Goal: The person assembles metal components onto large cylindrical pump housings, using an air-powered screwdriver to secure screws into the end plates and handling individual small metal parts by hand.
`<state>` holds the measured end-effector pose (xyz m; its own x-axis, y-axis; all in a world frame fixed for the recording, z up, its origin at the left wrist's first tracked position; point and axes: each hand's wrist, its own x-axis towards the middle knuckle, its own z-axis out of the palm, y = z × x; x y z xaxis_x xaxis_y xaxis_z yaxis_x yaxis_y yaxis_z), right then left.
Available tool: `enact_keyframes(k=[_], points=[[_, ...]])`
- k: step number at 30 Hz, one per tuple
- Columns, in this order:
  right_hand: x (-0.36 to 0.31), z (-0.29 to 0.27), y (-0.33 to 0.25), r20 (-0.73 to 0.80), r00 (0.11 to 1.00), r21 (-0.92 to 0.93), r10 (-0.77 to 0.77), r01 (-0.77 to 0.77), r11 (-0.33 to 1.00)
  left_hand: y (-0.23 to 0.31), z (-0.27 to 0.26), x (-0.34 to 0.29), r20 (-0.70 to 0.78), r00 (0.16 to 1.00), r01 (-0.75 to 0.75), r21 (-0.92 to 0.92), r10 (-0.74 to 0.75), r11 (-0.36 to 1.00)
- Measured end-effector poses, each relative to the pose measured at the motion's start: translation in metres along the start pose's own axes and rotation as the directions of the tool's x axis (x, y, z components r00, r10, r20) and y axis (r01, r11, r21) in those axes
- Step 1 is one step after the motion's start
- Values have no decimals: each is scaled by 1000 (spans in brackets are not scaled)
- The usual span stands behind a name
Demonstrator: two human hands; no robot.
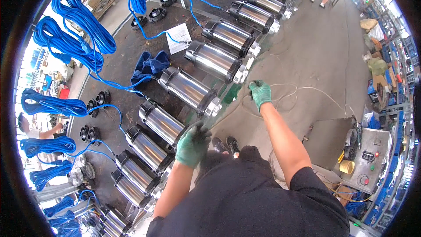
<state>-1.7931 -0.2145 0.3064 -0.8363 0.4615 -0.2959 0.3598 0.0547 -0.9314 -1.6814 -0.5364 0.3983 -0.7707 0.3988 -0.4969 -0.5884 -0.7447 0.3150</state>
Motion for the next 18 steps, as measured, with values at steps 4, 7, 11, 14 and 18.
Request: enact_keyframes(k=[4,7,11,14,18], points=[[50,25,45,-52,998,-81,-18,14,997,28,-6,-19,-106,992,-71,3,71,997],[47,44,38,-74,997,14,30,-29,999,45,-24,-26,-68,992,-108,-6,108,994],[43,36,32,-50,995,29,88,-87,996,52,-31,-25,-53,985,-163,16,164,987],[40,39,25,-42,995,73,87,-84,994,52,-41,-22,-59,984,-167,17,168,986],[47,32,28,26,998,38,62,-63,997,52,-37,-15,-36,984,-173,0,173,985]])
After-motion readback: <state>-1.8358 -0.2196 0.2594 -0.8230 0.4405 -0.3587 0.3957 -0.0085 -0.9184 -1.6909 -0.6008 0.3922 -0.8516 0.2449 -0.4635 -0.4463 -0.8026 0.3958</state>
